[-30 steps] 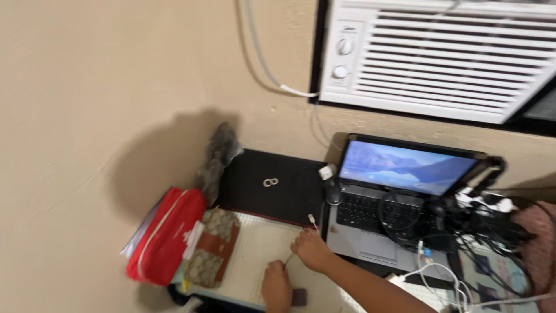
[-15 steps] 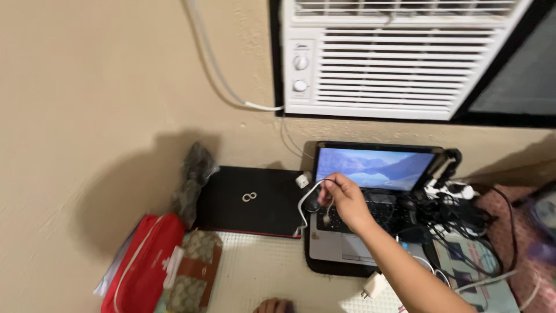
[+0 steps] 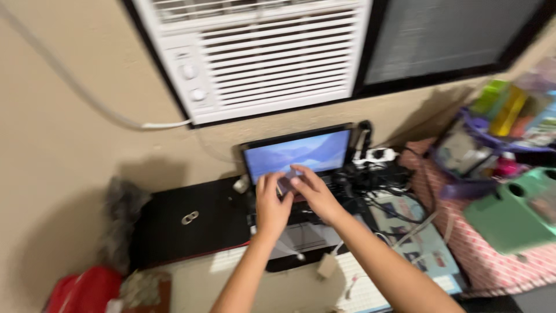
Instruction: The person organizes and untangles various cables and computer peripherals on a desk, handling a mouse, a headset, and several USB chargers by hand before placing some items into a bag.
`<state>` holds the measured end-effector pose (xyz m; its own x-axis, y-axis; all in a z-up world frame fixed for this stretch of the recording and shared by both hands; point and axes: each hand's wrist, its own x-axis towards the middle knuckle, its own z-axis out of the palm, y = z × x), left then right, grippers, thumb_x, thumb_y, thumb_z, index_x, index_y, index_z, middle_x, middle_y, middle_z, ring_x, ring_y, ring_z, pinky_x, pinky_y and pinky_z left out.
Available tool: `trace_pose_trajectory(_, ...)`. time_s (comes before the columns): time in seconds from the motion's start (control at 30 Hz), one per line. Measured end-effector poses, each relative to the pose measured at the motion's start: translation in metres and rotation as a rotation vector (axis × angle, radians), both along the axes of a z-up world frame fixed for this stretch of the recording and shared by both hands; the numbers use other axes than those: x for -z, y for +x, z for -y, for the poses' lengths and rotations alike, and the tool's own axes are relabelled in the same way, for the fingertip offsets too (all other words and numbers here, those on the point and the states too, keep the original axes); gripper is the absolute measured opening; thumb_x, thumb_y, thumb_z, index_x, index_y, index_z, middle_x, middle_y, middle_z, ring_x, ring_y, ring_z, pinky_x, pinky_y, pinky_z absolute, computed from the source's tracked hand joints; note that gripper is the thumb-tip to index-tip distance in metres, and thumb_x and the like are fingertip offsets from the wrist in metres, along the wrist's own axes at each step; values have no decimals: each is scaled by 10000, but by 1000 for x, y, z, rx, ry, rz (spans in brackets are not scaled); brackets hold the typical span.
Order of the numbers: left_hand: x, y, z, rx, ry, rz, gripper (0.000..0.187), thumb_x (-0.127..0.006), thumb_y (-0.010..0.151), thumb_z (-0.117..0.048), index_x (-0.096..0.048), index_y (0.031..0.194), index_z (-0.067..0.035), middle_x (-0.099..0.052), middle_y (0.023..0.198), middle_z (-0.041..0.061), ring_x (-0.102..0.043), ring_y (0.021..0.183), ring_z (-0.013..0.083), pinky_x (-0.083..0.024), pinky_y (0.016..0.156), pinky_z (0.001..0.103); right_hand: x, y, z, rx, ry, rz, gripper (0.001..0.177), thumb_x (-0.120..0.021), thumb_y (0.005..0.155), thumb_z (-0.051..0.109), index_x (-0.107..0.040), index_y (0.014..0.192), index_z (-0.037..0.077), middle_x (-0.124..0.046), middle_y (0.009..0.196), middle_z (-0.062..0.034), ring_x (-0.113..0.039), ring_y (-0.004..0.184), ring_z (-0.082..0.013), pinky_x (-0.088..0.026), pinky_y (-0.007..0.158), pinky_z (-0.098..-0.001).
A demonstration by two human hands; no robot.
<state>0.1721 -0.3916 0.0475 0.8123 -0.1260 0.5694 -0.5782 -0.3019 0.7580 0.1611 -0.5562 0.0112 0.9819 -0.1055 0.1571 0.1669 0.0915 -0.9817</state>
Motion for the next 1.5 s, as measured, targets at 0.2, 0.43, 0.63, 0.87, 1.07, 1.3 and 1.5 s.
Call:
trace_pose_trajectory(0.2, -55, 12, 87, 240, 63, 125, 603, -813, 766, -54, -569, 1318, -44, -602, 1260, 167, -587, 1170, 384, -489, 968, 445, -76, -14, 96, 43, 65, -4, 448, -687, 829, -53, -487, 1209, 75, -648, 1028, -72, -665, 870, -152, -570, 719, -298)
trace_pose_trajectory(0.43, -108, -6, 245, 383, 45, 225, 523, -816, 757, -55, -592, 1229, -66, -604, 1216, 162, -600, 1149, 380, -509, 946, 434, -161, -61, 240, 343, -485, 194, 331, -659, 792, -87, -576, 1090, 30, -639, 919, -41, -625, 807, -120, -540, 701, -300)
trace_pose_trajectory(0.63, -171, -27, 420, 610, -96, 307, 432, -819, 821, -104, -531, 1140, -57, -660, 1061, 143, -646, 1044, 371, -515, 881, 446, -290, -136, 378, 536, -1215, 171, 309, -652, 712, -75, -667, 1000, 36, -717, 923, -150, -736, 903, -304, -567, 785, -387)
trace_pose_trajectory(0.87, -203, -39, 531, 533, 38, 297, 233, -754, 827, -94, -620, 1017, -94, -692, 925, 109, -646, 961, 345, -520, 807, 466, -326, -137, 484, 533, -1646, 275, 225, -703, 749, -20, -729, 955, 69, -643, 931, -161, -644, 906, -404, -531, 816, -473)
trace_pose_trajectory(1.07, -169, -34, 540, 458, 38, 325, 144, -755, 814, -83, -676, 934, -89, -710, 958, 80, -634, 976, 332, -530, 819, 447, -291, -128, 515, 346, -1583, 272, 296, -698, 756, -17, -736, 1034, 77, -663, 948, -136, -661, 922, -391, -531, 804, -471)
trace_pose_trajectory(1.3, -143, -40, 536, 512, 1, 193, 359, -816, 786, -159, -630, 1079, -67, -702, 952, 94, -655, 923, 303, -528, 788, 421, -280, -127, 530, 383, -1382, 291, 255, -755, 739, -19, -700, 984, 23, -650, 978, -159, -686, 895, -334, -556, 788, -420)
trace_pose_trajectory(1.5, -143, -50, 533, 315, 107, 324, 455, -858, 747, -213, -620, 1117, -99, -653, 1139, 119, -595, 1122, 353, -492, 959, 461, -275, -130, 534, 369, -1507, 308, 230, -766, 778, 12, -731, 1005, 33, -678, 1026, -146, -670, 993, -344, -546, 871, -433)
